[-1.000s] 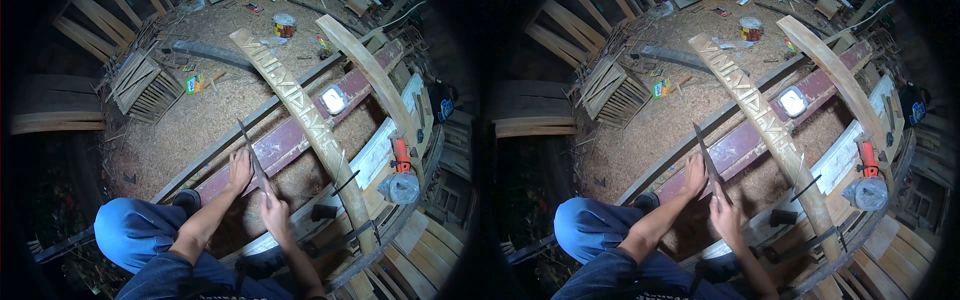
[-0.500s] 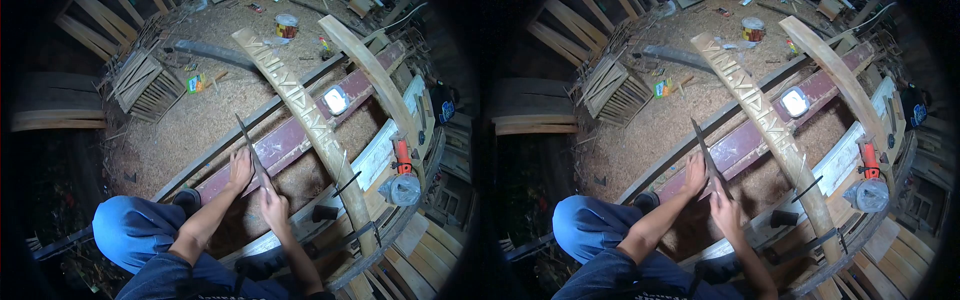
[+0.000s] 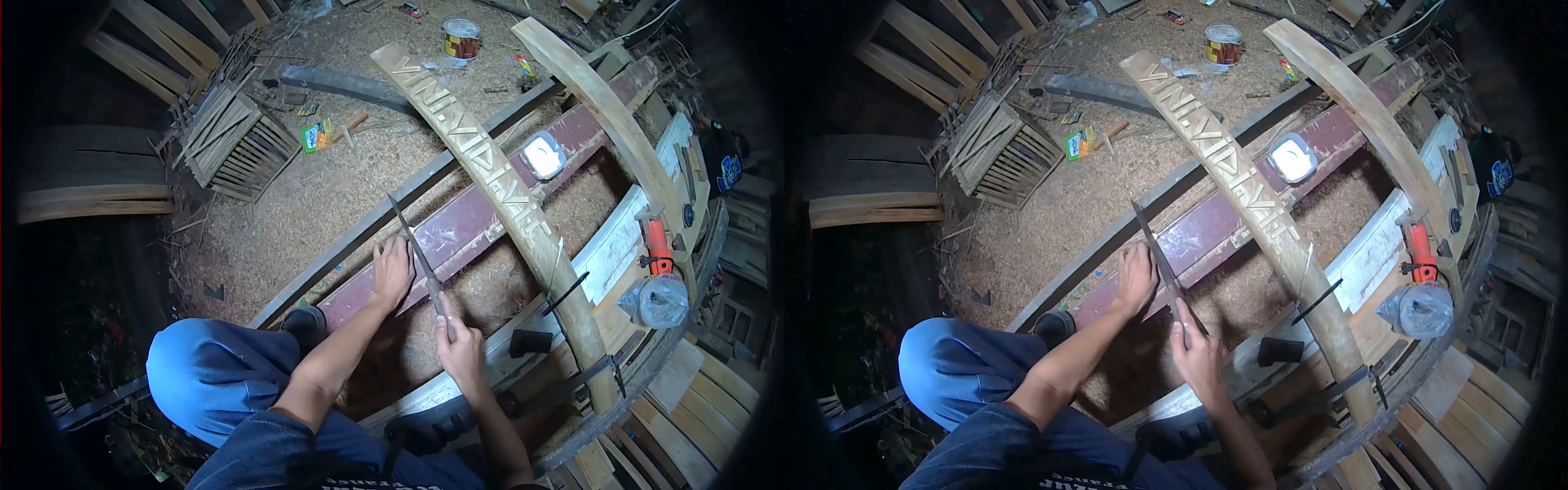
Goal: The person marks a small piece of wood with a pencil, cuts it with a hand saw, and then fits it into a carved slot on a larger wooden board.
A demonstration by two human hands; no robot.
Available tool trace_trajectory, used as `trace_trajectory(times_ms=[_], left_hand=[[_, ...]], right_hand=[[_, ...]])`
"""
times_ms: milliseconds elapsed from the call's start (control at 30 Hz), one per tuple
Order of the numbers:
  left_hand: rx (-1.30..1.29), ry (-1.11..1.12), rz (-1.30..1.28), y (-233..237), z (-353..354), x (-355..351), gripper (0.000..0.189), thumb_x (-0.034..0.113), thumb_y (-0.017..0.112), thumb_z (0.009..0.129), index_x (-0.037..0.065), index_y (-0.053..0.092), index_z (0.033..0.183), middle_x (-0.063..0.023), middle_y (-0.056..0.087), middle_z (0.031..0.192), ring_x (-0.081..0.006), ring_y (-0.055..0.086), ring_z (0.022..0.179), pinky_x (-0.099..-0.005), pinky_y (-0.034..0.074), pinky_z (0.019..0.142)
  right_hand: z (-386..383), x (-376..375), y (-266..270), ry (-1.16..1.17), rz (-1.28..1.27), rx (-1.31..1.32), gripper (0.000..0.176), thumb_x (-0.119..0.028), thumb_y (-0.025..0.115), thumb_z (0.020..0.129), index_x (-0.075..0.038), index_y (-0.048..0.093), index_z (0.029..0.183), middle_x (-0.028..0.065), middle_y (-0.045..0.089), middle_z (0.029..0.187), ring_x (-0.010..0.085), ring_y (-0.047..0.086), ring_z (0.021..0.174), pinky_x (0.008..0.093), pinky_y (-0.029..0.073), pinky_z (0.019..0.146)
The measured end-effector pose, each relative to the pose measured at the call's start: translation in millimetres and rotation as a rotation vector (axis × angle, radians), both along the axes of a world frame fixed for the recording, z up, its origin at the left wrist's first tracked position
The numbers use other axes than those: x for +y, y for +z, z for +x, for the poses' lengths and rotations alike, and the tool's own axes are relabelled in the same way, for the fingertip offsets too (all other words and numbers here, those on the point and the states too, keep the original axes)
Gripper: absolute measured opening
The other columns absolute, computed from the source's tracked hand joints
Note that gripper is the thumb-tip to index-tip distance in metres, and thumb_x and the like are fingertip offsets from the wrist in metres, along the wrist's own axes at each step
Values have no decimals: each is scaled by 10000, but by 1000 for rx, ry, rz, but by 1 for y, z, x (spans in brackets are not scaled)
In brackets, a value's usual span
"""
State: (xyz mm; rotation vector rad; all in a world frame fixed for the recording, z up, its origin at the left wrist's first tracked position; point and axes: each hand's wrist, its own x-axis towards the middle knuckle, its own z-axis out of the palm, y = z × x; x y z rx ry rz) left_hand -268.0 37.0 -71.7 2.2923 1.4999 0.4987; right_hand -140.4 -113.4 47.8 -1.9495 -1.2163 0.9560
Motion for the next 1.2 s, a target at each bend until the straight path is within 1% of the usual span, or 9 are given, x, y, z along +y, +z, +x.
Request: trace_trajectory(times_ms=[200,400,433,567,700,733,833,1000,1200], left_hand=[[21,-36,98,-11,-13,-11,181,39,546,919,-23,530,1088,-236,599,1053,-396,562,1064,-517,382,977],[-51,-30,8,-4,-15,-12,279,43,544,898,-41,525,1163,-264,596,1133,-421,534,1133,-523,373,1013],[38,-26,-234,2,-16,-9,394,23,551,882,-50,511,1267,-262,452,1502,-364,470,1342,-505,352,1089],[86,-108,-53,-9,-14,-13,328,85,557,929,-45,523,1228,-273,357,1574,-395,478,1322,-515,347,1090],[43,-103,78,-14,-14,-11,305,102,598,904,-45,516,1159,-283,495,1420,-411,514,1216,-524,364,1039],[40,-106,72,-15,-13,-14,305,102,598,904,-45,516,1159,-283,495,1420,-411,514,1216,-524,364,1039],[-45,-50,5,-15,-17,-10,290,132,592,906,-45,519,1124,-260,594,1118,-423,542,1109,-509,380,1005],[-47,-51,55,-9,-14,-8,260,117,583,908,-37,522,1109,-256,586,1070,-428,545,1054,-510,389,982],[-78,-43,27,-3,-14,-9,153,60,532,934,-35,519,1052,-252,580,1002,-431,554,1010,-516,401,937]], right_hand=[[-10,-14,0,0,69,-2,436,-229,577,979,-179,598,1412,267,665,758,437,664,654,510,512,607],[-25,15,-17,-69,70,22,439,-262,584,980,-218,594,1416,271,580,623,443,618,591,529,476,588],[-21,16,-15,-45,21,16,440,-263,584,980,-220,593,1418,266,591,631,444,615,585,532,478,593],[-8,-1,-15,5,-10,-32,445,-259,584,979,-221,590,1423,254,645,698,439,632,589,526,495,596],[-23,10,-25,-97,182,43,440,-254,560,986,-210,589,1423,274,676,774,435,664,616,507,514,584],[-23,10,-22,-58,23,34,436,-250,556,989,-204,589,1422,277,660,737,435,663,615,510,515,589],[-33,33,-36,-73,109,31,439,-249,552,994,-200,581,1429,280,653,725,437,661,614,512,519,594],[-21,5,-24,-39,192,15,432,-267,545,1003,-201,583,1428,254,612,631,438,631,569,525,501,579],[-19,22,-21,-5,61,-26,443,-244,579,989,-204,581,1430,233,574,575,428,601,513,512,477,536]])
